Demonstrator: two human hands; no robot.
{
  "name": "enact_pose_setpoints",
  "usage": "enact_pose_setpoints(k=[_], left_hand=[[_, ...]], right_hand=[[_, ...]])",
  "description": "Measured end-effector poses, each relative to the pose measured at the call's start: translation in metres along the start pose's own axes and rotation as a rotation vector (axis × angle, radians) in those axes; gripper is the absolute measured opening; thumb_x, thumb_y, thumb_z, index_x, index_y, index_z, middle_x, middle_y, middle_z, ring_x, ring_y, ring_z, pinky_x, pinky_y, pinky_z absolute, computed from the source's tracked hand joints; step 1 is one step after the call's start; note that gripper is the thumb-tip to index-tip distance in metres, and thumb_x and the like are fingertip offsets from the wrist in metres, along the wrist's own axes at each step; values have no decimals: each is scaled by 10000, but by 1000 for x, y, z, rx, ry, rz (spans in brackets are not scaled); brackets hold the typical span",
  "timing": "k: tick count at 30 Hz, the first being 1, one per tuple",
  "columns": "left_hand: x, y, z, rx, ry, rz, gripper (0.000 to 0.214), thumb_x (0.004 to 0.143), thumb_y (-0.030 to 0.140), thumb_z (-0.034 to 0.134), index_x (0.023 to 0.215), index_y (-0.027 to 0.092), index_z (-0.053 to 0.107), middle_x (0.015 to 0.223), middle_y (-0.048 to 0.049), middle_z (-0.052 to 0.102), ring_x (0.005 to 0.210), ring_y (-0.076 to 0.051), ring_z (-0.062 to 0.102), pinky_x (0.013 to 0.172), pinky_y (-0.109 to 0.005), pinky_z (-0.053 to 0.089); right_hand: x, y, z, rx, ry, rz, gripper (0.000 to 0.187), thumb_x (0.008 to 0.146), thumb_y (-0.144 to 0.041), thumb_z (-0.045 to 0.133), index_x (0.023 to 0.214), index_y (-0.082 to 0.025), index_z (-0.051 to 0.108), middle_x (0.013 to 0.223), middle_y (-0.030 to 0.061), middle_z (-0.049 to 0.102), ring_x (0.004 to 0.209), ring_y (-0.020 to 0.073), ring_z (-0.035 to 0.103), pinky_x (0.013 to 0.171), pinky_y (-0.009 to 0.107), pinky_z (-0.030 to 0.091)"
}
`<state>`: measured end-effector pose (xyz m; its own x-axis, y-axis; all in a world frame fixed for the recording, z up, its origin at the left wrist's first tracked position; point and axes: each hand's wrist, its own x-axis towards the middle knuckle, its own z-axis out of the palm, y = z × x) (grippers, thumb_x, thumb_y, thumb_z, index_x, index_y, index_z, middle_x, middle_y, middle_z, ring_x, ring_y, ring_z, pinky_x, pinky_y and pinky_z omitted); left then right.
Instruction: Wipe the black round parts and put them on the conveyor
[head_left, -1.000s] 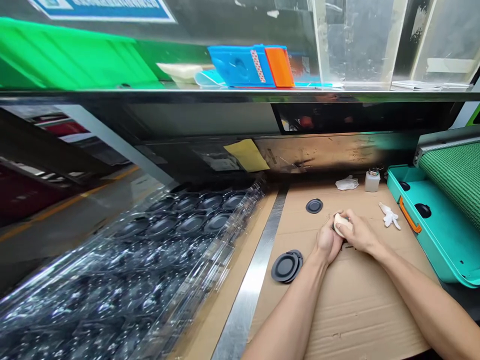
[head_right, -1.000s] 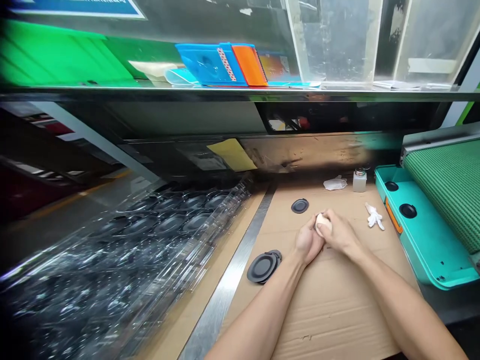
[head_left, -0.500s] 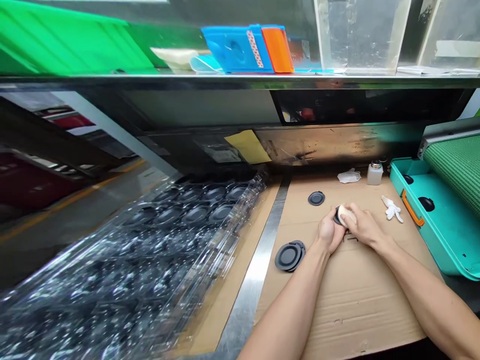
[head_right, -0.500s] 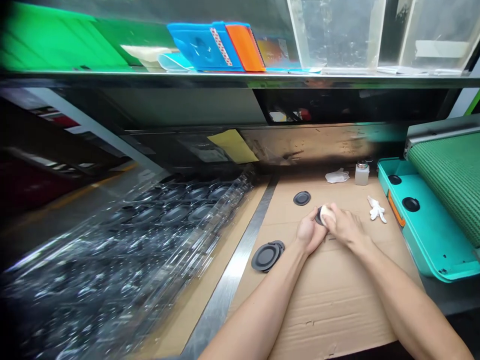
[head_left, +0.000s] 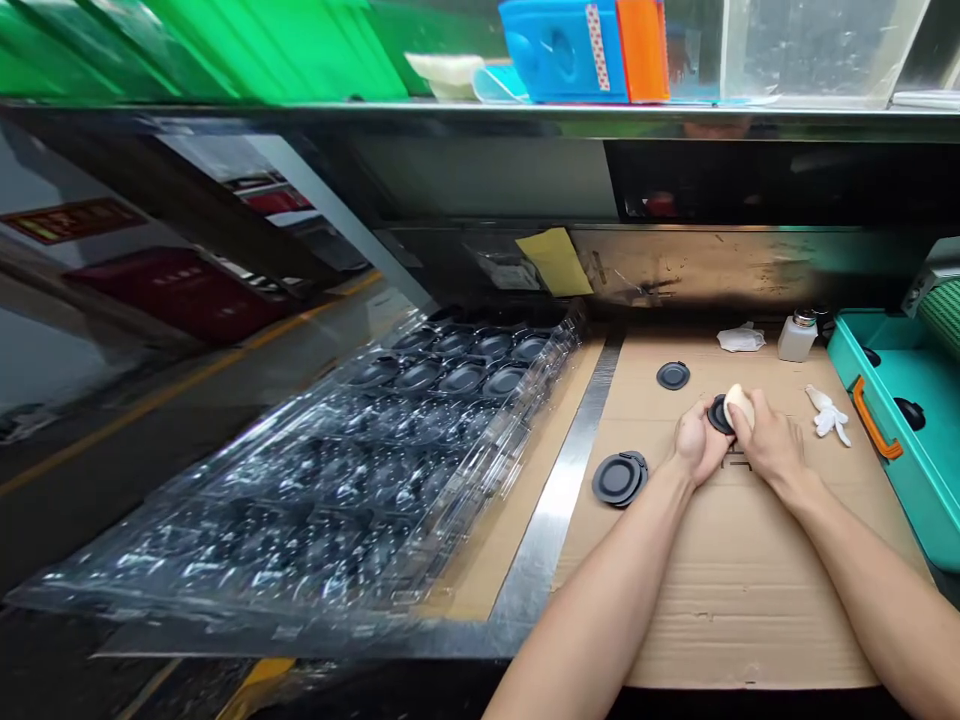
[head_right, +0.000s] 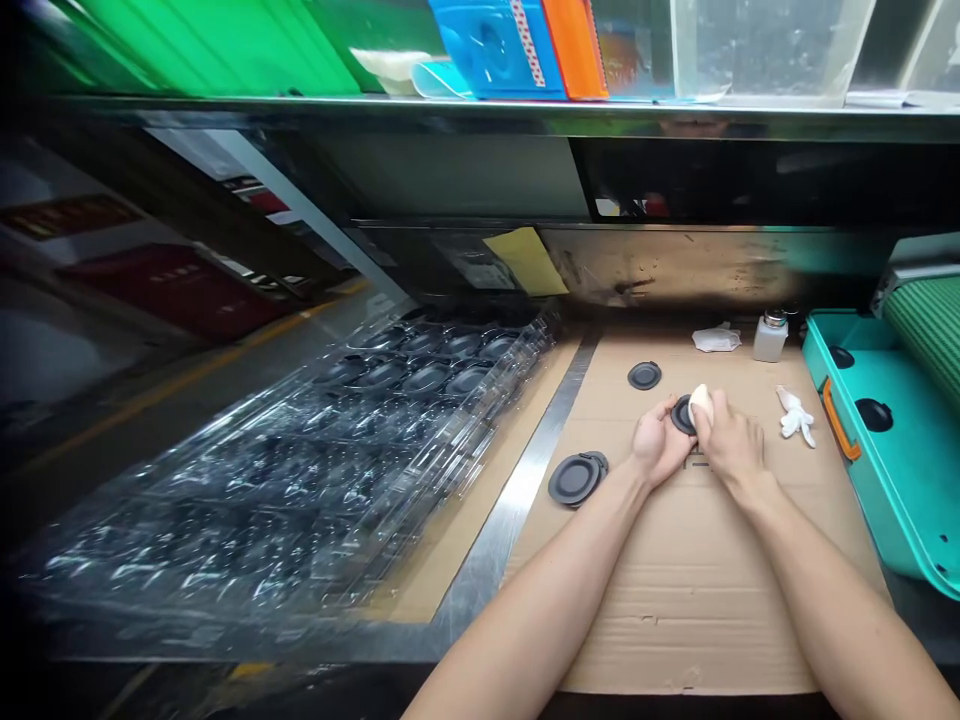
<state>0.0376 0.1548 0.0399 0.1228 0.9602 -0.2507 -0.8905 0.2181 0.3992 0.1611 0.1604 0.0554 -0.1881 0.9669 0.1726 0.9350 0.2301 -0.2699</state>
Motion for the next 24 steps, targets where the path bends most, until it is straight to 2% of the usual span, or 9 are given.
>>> enact_pose_setpoints(k=[4,7,9,11,13,16,18,20,24], left_hand=[[-6,3,1,46,-12,39,215,946,191,445,926,106,642,1058,-158,689,1027,-243,671,918,-382,535],[-13,8,3,109,22,155,149,935,215,554,1025,121,627,1117,-162,677,1010,-238,683,870,-339,534],[-17,11,6,124,39,178,213,931,277,600,1096,142,609,1143,-166,671,981,-233,689,822,-317,537],[-20,13,9,118,33,121,315,944,402,578,1125,144,594,1120,-181,676,914,-227,693,735,-288,533],[-22,12,11,116,12,44,441,959,531,490,1116,132,593,1035,-192,689,806,-212,685,626,-258,501],[-23,9,12,171,11,1,566,972,606,356,1081,110,606,908,-191,697,640,-174,635,510,-231,424],[-23,7,12,233,24,13,598,969,621,340,1051,100,620,875,-187,699,583,-156,605,479,-228,393],[-22,5,10,292,33,33,609,952,644,365,1040,102,630,864,-176,701,565,-151,597,463,-227,377],[-21,4,8,357,55,54,631,924,677,404,1048,104,638,843,-158,702,547,-144,594,445,-224,362]], right_hand=[[8,19,-2,24,93,94,430,1016,-503,358,1291,-215,521,964,110,713,837,278,658,714,334,401],[13,33,-8,-8,225,36,405,1025,-452,331,1231,-195,566,1060,127,688,963,281,614,823,368,413],[14,41,-14,-99,326,22,381,1012,-410,352,1180,-176,601,1103,157,660,1039,305,567,872,405,405],[14,51,-19,-212,383,92,346,981,-374,406,1131,-154,626,1120,198,633,1068,346,535,858,441,404],[15,61,-23,-287,343,187,317,956,-340,443,1077,-127,644,1098,230,626,1051,374,541,820,456,409],[19,73,-23,-264,181,235,309,962,-302,419,984,-120,668,999,221,650,966,345,595,790,430,421],[22,75,-22,-175,160,176,309,970,-300,400,973,-145,668,980,190,660,937,307,615,788,396,427],[24,70,-20,-37,219,76,290,969,-318,397,1010,-170,644,1018,156,664,950,280,619,802,367,432],[20,48,-16,263,264,-93,259,969,-326,371,1053,-187,572,1066,122,668,971,248,620,821,335,451]])
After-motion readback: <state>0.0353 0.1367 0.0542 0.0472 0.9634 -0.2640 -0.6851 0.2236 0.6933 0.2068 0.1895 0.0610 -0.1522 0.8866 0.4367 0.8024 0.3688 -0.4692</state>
